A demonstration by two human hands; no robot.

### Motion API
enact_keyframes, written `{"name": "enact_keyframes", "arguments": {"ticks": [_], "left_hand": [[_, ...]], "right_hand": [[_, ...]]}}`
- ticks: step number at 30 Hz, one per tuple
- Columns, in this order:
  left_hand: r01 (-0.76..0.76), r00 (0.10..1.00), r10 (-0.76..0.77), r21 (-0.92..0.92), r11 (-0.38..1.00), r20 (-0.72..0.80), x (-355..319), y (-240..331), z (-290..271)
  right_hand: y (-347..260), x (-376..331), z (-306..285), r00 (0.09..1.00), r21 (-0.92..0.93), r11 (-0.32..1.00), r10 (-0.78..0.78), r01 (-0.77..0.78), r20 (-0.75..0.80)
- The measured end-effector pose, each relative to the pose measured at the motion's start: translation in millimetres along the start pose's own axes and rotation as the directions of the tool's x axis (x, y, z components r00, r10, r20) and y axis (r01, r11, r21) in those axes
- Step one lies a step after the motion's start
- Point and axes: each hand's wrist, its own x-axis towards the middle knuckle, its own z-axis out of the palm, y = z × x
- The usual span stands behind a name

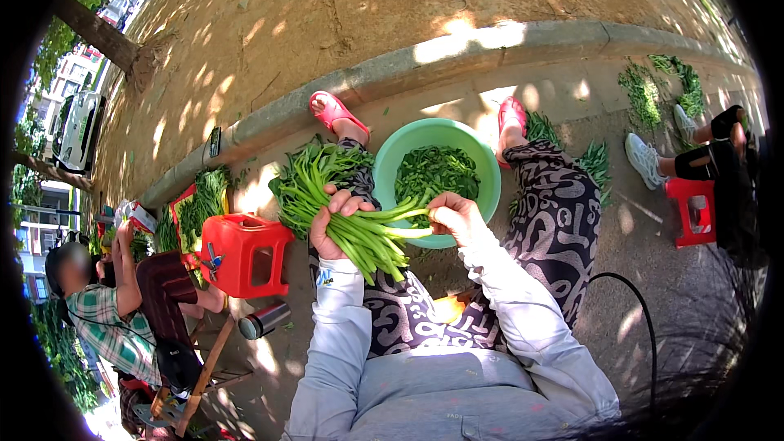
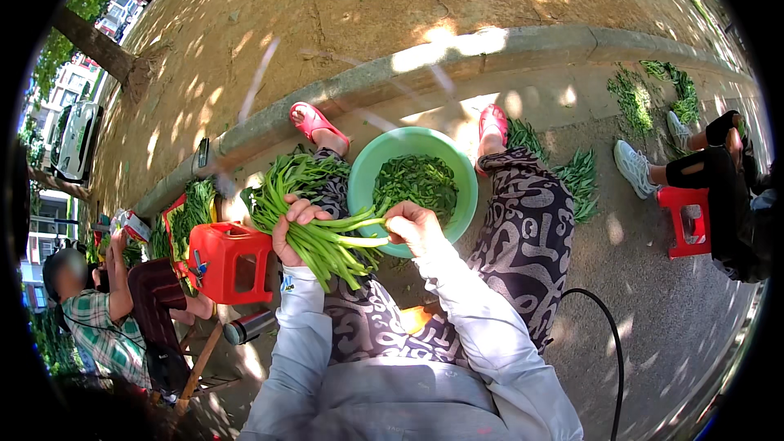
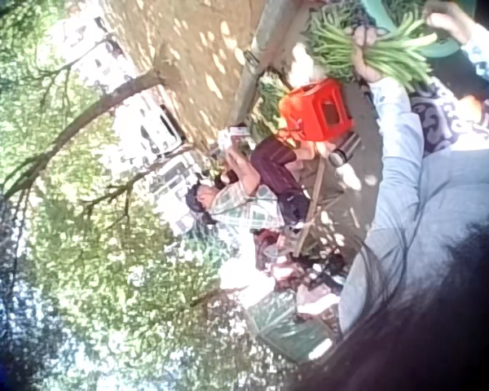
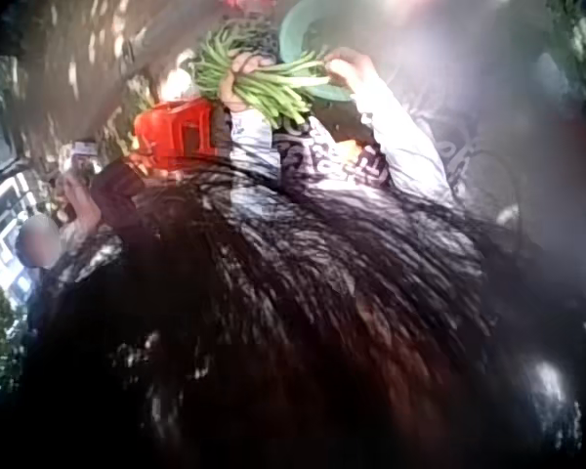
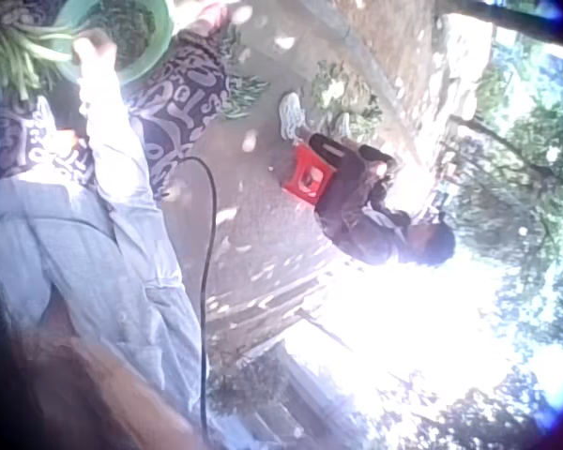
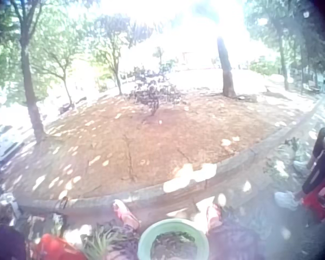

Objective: The person picks leaves from stalks of green leafy vegetables by hand, gathering the leaves into a green bucket while sitting outdoors.

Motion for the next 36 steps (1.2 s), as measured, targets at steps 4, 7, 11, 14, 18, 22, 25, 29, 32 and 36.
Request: {"name": "enact_keyframes", "arguments": {"ticks": [4, 7, 11, 14, 18, 22, 25, 29, 32, 36], "left_hand": [[-0.006, 1.000, 0.006, 0.008, 1.000, -0.014, 0.4, -2.0, 1.2], [-0.012, 1.000, 0.012, 0.022, 1.000, -0.013, -0.1, -1.6, 1.4], [-0.010, 1.000, 0.011, 0.057, 0.998, -0.026, 0.7, -2.3, 2.9], [-0.009, 1.000, 0.009, 0.008, 1.000, -0.029, 0.7, -0.9, 2.8], [0.001, 0.998, -0.004, -0.042, 0.999, -0.060, 0.0, 1.6, 5.4], [0.003, 0.999, -0.005, -0.041, 0.999, -0.047, -0.8, 1.8, 5.1], [0.002, 0.999, -0.003, -0.035, 0.999, -0.034, -1.2, 2.3, 4.5], [0.014, 1.000, -0.014, -0.026, 1.000, -0.023, -1.0, 1.5, 4.9], [0.020, 1.000, -0.020, -0.015, 1.000, -0.019, 1.0, -0.5, 6.1], [0.005, 0.999, -0.005, 0.000, 1.000, -0.035, 0.3, -1.8, 6.0]], "right_hand": [[0.0, -0.7, 2.4, 0.995, 0.111, 0.990, 0.087, -0.082, -0.044], [-6.5, -4.3, 10.5, 0.989, 0.169, 0.980, 0.123, -0.109, -0.079], [-5.7, -2.3, 9.6, 0.981, 0.285, 0.946, 0.179, -0.153, -0.068], [-4.0, 0.7, 5.8, 0.989, 0.162, 0.978, 0.140, -0.132, -0.038], [-3.2, -2.1, 2.5, 0.974, -0.447, 0.870, -0.228, 0.206, 0.006], [-11.8, -7.9, 8.5, 0.915, -0.712, 0.612, -0.388, 0.345, 0.110], [-13.7, -8.8, 11.5, 0.903, -0.775, 0.526, -0.410, 0.351, 0.131], [-8.8, -8.3, 13.6, 0.918, -0.713, 0.634, -0.396, 0.299, 0.033], [-0.4, -4.6, 9.8, 0.953, -0.487, 0.840, -0.299, 0.238, -0.050], [1.3, -2.2, 10.2, 0.988, -0.185, 0.974, -0.144, 0.132, -0.057]]}}
